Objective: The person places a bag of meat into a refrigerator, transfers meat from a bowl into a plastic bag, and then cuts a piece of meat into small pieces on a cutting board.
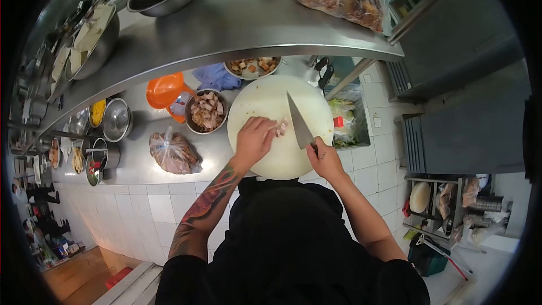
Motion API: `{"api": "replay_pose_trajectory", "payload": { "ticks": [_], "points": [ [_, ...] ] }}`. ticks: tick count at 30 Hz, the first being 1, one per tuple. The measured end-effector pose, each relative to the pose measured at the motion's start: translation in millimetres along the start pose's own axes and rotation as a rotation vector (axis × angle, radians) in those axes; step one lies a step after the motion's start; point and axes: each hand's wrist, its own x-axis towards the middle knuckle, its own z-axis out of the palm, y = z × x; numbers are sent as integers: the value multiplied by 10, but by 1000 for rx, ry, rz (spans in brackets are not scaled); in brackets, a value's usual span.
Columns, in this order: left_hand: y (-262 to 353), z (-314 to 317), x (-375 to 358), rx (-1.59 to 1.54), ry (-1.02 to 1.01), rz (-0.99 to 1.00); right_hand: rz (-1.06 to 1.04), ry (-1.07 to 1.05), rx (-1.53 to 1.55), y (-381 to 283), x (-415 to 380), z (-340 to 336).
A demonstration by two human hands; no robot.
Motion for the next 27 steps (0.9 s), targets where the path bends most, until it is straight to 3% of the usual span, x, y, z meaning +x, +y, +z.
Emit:
{"api": "replay_pose_trajectory", "payload": {
  "ticks": [2,3,5,9,11,15,18,20,22,24,26,27],
  "points": [
    [94,241,197,120,-196,-138,293,-107,233,-65,-19,-65],
    [87,371,243,120,-197,-134,294,-103,235,-40,-27,-61],
    [87,593,332,391,-459,-184,232,-35,239,-16,-28,-88],
    [166,640,397,411,-555,-182,366,-54,416,-66,-57,-251],
    [161,605,363,249,-372,-105,364,-18,551,0,-59,-255],
    [112,525,240,115,-396,-17,383,-48,569,13,-17,-282],
    [240,187,153,-114,-292,58,352,-79,553,-134,40,-349],
    [162,-200,-26,-271,-128,-194,256,-240,458,-298,80,-383],
    [-253,-277,-495,-564,116,-607,152,-348,428,-338,129,-283],
    [-352,-484,-616,-499,214,-749,121,-592,361,-555,200,-197],
    [-263,-442,-561,-458,293,-695,137,-697,270,-689,301,-181],
    [-199,-390,-485,-265,253,-458,149,-656,279,-705,320,-165]
  ]
}}
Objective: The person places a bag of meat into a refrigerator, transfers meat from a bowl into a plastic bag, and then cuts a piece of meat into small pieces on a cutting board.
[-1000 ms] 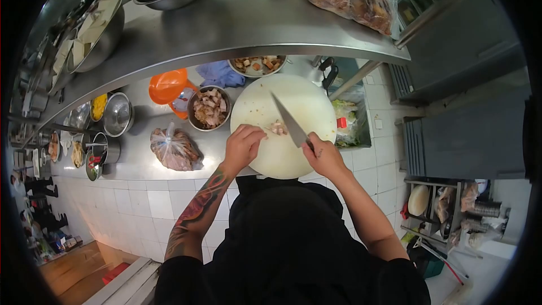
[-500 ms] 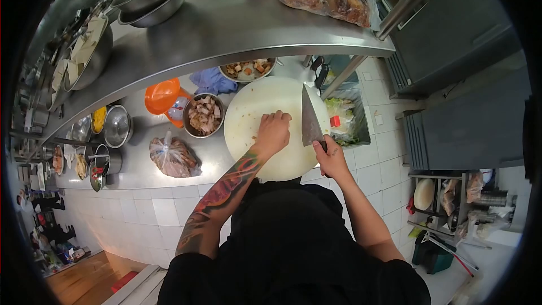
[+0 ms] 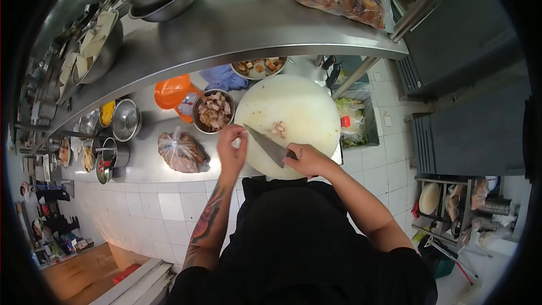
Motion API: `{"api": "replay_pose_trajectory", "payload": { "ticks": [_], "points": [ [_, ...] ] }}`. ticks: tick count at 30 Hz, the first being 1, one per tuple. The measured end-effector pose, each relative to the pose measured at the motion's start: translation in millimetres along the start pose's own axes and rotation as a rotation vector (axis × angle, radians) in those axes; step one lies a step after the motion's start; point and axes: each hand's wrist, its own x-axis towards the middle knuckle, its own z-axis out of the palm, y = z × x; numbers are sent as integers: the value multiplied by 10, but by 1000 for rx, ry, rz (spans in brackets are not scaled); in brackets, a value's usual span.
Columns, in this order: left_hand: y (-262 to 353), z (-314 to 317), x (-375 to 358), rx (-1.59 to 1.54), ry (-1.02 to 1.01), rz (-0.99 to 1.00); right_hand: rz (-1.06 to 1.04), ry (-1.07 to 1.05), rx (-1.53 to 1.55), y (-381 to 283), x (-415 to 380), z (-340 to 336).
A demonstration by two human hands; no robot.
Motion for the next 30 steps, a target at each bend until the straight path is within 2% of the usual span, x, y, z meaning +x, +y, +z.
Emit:
{"api": "replay_pose_trajectory", "payload": {
  "ticks": [1,4,6,9,13,15,23,27,30],
  "points": [
    [48,85,-3,169,-33,253,3,40,12,-7,26,0],
    [-74,303,-174,181,-334,294,-18,133,-115,182,127,-48],
    [54,203,-247,192,-315,305,-135,264,-279,290,149,-66],
    [48,27,-327,196,-276,251,-108,269,-438,71,-49,-97],
    [30,73,-125,287,-273,302,-123,281,-624,-12,-42,68],
    [-75,188,-49,301,-344,384,-131,274,-691,-22,8,103],
    [-194,198,-9,347,-341,462,-86,167,-713,-339,-343,66],
    [-253,200,-29,345,-308,472,-72,176,-680,-212,158,223],
    [-278,192,-27,315,-323,460,-106,193,-646,-296,172,133]
  ]
}}
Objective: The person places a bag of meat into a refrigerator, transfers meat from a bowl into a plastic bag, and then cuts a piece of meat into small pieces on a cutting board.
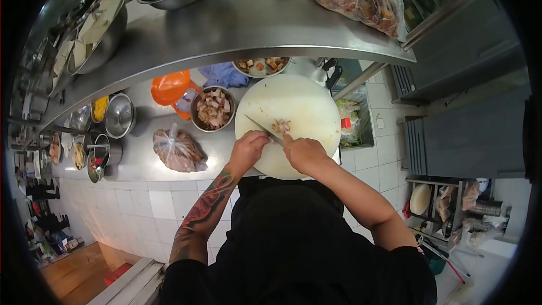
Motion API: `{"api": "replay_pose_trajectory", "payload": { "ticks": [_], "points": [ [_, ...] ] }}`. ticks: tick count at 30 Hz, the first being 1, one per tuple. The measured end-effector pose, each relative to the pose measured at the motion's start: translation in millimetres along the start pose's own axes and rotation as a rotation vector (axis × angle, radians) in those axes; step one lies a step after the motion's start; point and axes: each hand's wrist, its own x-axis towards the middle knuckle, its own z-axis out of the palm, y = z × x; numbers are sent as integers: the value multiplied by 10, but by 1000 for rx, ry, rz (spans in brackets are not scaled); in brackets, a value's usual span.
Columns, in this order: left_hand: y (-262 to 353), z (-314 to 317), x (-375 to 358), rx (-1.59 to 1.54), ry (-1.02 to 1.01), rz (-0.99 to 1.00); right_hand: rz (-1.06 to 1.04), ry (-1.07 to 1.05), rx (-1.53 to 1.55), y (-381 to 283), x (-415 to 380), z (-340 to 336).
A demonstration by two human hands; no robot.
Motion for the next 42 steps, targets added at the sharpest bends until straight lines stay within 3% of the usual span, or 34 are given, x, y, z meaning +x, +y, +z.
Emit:
{"api": "replay_pose_trajectory", "payload": {
  "ticks": [4,6,10,13,15,16,18,21,26,28,29,31,32,35,37,39,41,42],
  "points": [
    [-6,-14,-40,25,-23,-1,13,-83,18,-42,-122,-75],
    [-27,1,-56,22,14,-14,56,-38,26,27,59,179],
    [-20,-33,-32,-1,-11,-5,18,35,70,113,4,62],
    [62,-28,-33,-29,20,5,10,159,127,169,-253,144],
    [137,-28,-106,-182,165,-208,24,242,132,300,-291,469],
    [153,-43,-130,-184,159,-199,30,250,136,362,-347,564],
    [184,-92,-158,-218,260,-323,-95,507,246,421,-445,587],
    [259,-160,-84,-206,312,-357,-16,628,181,443,-653,470],
    [229,-127,-25,-171,362,-308,-62,588,78,595,-760,435],
    [198,-123,-23,-182,345,-298,-152,791,277,650,-670,528],
    [191,-126,-36,-184,340,-298,-154,789,278,704,-666,529],
    [209,-65,40,-165,233,-296,377,289,1048,878,-676,497],
    [221,-15,118,-151,124,-288,392,212,1233,957,-636,498],
    [286,184,397,-135,13,-229,377,179,1259,924,-452,787],
    [269,394,501,-61,-43,-150,390,233,1186,564,-286,832],
    [239,534,519,-47,-36,-178,324,300,1198,286,-37,1004],
    [109,518,489,-36,-32,-200,183,252,1225,83,189,1092],
    [39,453,453,-99,67,-251,154,199,1245,-23,256,1028]
  ]
}}
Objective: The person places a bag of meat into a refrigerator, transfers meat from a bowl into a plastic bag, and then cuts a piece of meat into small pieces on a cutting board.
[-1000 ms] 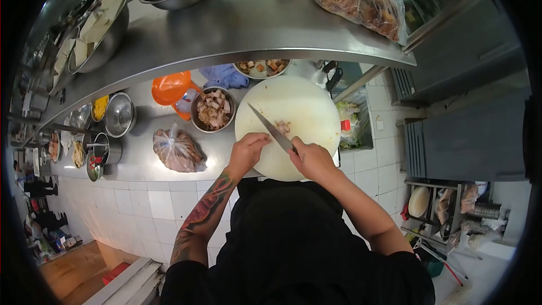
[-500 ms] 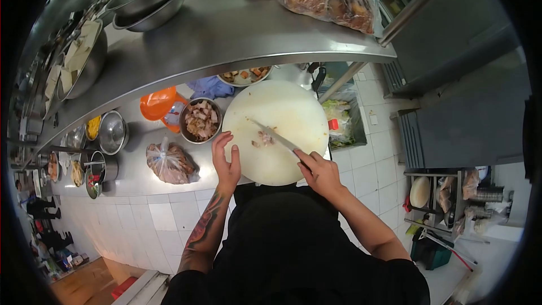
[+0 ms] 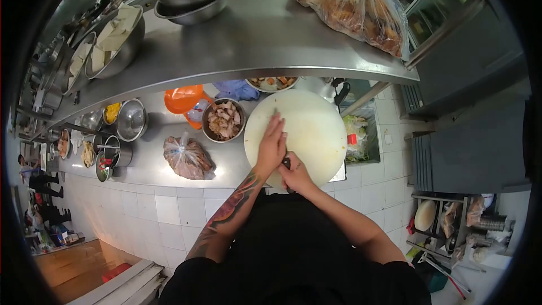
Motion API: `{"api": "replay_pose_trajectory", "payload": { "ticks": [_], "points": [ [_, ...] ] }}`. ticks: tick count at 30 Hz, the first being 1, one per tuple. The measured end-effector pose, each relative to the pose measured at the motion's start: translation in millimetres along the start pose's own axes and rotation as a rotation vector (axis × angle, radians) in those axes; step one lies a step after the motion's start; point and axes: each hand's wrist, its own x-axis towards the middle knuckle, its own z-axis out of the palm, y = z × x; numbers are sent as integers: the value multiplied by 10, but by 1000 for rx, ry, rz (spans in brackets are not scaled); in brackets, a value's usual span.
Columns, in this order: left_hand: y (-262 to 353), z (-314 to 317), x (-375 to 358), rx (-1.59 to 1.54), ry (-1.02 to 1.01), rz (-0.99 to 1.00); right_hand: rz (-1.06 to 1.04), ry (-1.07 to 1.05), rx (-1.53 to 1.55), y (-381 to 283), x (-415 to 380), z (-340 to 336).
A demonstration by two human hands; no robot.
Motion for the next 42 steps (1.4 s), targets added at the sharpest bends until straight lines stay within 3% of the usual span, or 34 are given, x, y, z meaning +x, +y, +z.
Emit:
{"api": "replay_pose_trajectory", "payload": {
  "ticks": [2,3,7,9,10,12,15,17,25,30,33,34,37,39,41,42],
  "points": [
    [-65,-285,27,-108,157,-80,-45,-68,-4,-172,98,185],
    [-260,-434,89,-86,251,27,-82,-131,-14,-263,137,252],
    [-556,-1051,391,-19,279,-106,-26,-213,-59,-676,211,349],
    [-818,-1099,434,206,175,-132,0,-157,-17,-669,184,186],
    [-1009,-1050,469,472,285,118,0,-124,-89,-690,101,16],
    [-933,-963,681,385,313,146,-80,33,-53,-451,-37,-296],
    [-877,-636,1110,186,339,144,-121,235,-255,-147,-273,-768],
    [-1162,-253,1466,404,79,211,-149,419,-598,-163,-462,-939],
    [-1521,250,2130,502,-236,156,-22,417,-548,-61,-661,-980],
    [-1525,17,2200,172,-282,28,-14,389,-510,-11,-709,-1058],
    [-1376,-247,1908,-648,-519,-335,-41,361,-463,-77,-703,-1079],
    [-1154,-367,1709,-748,-668,-397,-62,340,-492,-110,-700,-1095],
    [-417,-525,850,-474,-933,-367,-79,262,-574,-282,-678,-1097],
    [-137,-568,358,-24,-663,55,-124,152,-684,-474,-645,-1071],
    [195,-640,179,227,-256,173,-109,86,-766,-705,-620,-999],
    [201,-672,115,232,-251,164,-152,42,-855,-761,-598,-965]
  ]
}}
